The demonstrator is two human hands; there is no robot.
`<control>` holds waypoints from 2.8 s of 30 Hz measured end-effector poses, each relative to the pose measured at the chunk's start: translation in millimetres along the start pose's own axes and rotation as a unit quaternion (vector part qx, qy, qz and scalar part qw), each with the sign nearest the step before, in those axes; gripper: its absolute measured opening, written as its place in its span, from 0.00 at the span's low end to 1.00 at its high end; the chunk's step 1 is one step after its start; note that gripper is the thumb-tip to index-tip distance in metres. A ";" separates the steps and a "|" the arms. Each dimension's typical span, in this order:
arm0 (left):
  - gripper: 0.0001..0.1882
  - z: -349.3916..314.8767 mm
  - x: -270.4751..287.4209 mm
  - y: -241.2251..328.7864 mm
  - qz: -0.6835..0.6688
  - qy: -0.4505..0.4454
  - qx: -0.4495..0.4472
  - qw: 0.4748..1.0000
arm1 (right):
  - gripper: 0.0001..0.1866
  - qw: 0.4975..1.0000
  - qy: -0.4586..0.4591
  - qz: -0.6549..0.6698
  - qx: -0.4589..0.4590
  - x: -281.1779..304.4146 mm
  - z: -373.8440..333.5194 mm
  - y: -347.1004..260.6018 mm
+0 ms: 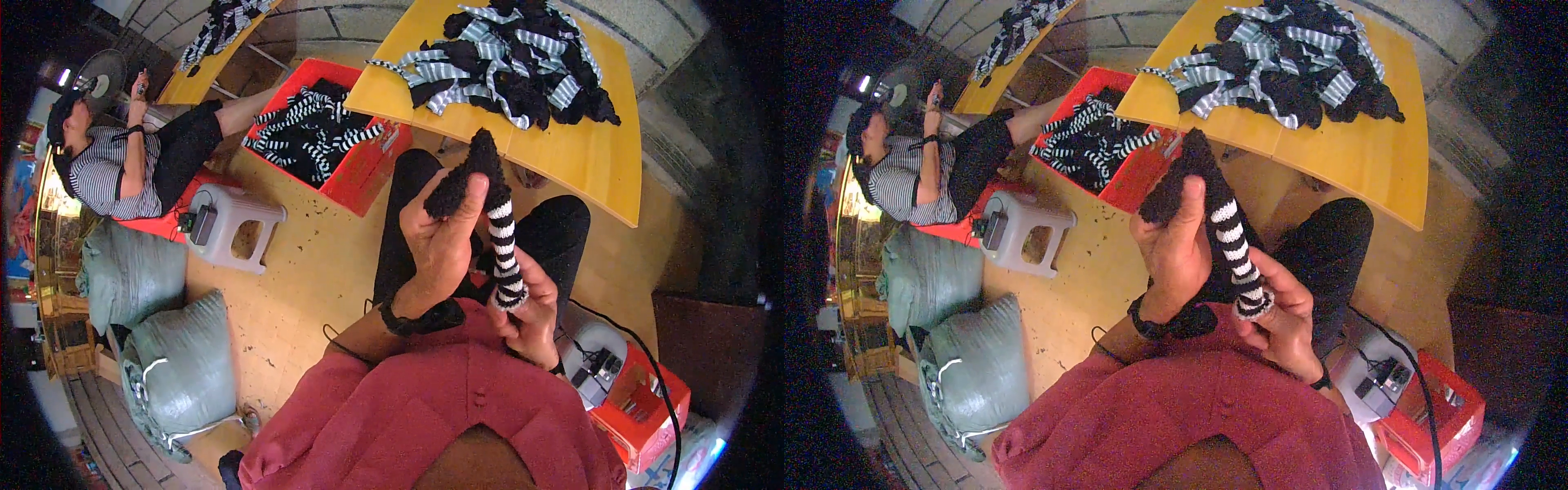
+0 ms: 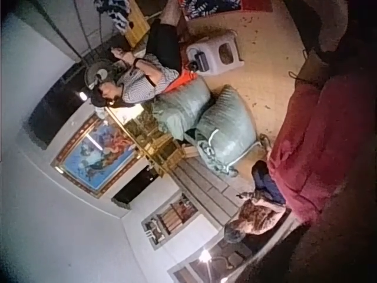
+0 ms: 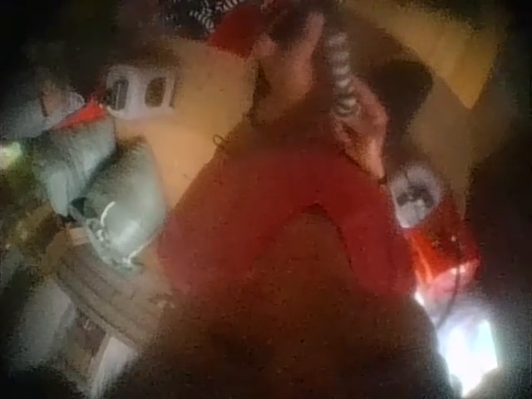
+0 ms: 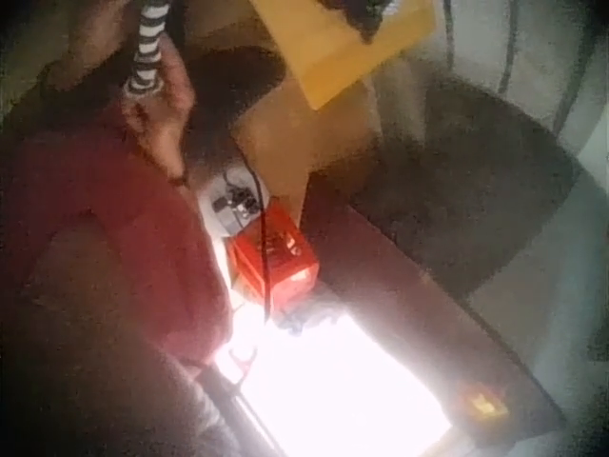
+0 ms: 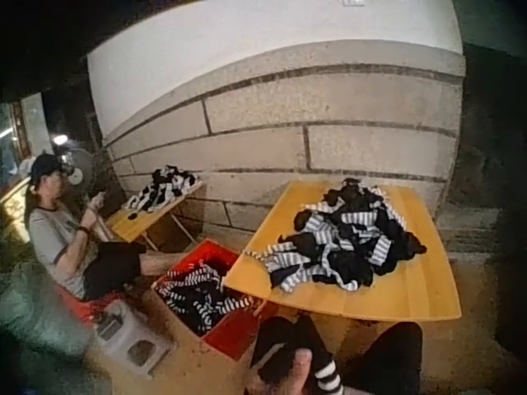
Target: The recorder is finishing manufactured socks by fixing loose threads with a hook tool and pulling them over a form for inspection.
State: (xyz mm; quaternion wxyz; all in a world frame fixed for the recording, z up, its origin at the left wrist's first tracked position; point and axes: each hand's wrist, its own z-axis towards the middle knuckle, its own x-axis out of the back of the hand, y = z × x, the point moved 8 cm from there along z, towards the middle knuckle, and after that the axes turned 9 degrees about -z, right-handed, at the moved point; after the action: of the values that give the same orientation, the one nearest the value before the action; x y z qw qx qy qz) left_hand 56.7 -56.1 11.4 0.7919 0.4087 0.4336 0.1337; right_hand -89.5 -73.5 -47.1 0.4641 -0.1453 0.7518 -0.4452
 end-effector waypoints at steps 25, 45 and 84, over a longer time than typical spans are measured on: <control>0.14 4.6 -18.7 -22.5 -0.206 0.018 0.229 0.951 | 0.28 0.997 0.032 -0.008 0.072 3.9 -1.4 7.0; 0.14 19.4 -2.0 -60.1 -0.337 -0.019 0.281 0.898 | 0.21 0.964 0.075 -0.252 -0.034 26.8 4.6 0.3; 0.12 47.0 23.1 -72.0 -0.335 -0.022 0.320 0.886 | 0.12 0.900 0.323 -0.289 0.048 110.4 1.5 -52.9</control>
State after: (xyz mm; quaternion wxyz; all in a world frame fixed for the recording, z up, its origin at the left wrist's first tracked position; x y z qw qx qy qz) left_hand 97.4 -113.4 -43.3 0.6256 0.4732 0.5460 -0.2942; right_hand -156.8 -173.8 -67.6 0.0532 -0.1815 0.7634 -0.6176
